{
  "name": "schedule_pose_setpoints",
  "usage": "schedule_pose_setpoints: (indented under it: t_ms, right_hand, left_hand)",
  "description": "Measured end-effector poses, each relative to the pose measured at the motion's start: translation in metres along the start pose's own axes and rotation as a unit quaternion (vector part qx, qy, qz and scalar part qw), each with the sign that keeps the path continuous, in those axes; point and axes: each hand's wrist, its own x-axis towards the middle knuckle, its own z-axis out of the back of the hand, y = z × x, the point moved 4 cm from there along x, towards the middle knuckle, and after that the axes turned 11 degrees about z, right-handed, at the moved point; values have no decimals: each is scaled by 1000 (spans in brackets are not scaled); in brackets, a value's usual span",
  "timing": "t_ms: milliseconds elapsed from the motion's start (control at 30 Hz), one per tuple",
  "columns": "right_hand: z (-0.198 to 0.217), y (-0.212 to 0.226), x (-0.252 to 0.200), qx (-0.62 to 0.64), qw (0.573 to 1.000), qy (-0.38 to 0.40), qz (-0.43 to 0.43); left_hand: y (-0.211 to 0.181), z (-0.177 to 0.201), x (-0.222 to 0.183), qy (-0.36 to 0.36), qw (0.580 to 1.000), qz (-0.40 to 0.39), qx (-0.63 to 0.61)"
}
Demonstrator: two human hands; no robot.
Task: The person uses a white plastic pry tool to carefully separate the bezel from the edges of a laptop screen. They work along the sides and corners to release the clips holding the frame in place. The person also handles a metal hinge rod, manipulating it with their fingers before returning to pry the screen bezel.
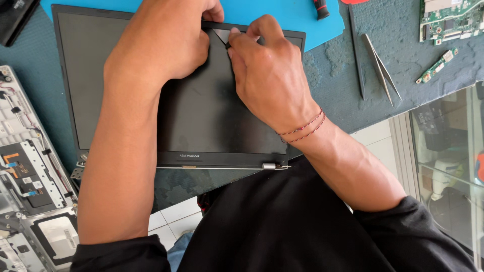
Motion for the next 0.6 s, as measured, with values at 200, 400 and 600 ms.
schedule_pose_setpoints:
  t_ms: [200, 400, 600]
  right_hand:
    - [-7, 6, 2, -45, 999, 13, 15]
    - [-22, 14, 3, -84, 996, 38, -23]
    - [-22, 10, 5, -88, 996, 32, -5]
  left_hand:
    - [-3, 0, -1, -3, 1000, 5, -4]
    - [1, 0, -1, -21, 1000, -11, -1]
    - [3, 0, 1, -24, 999, -31, -4]
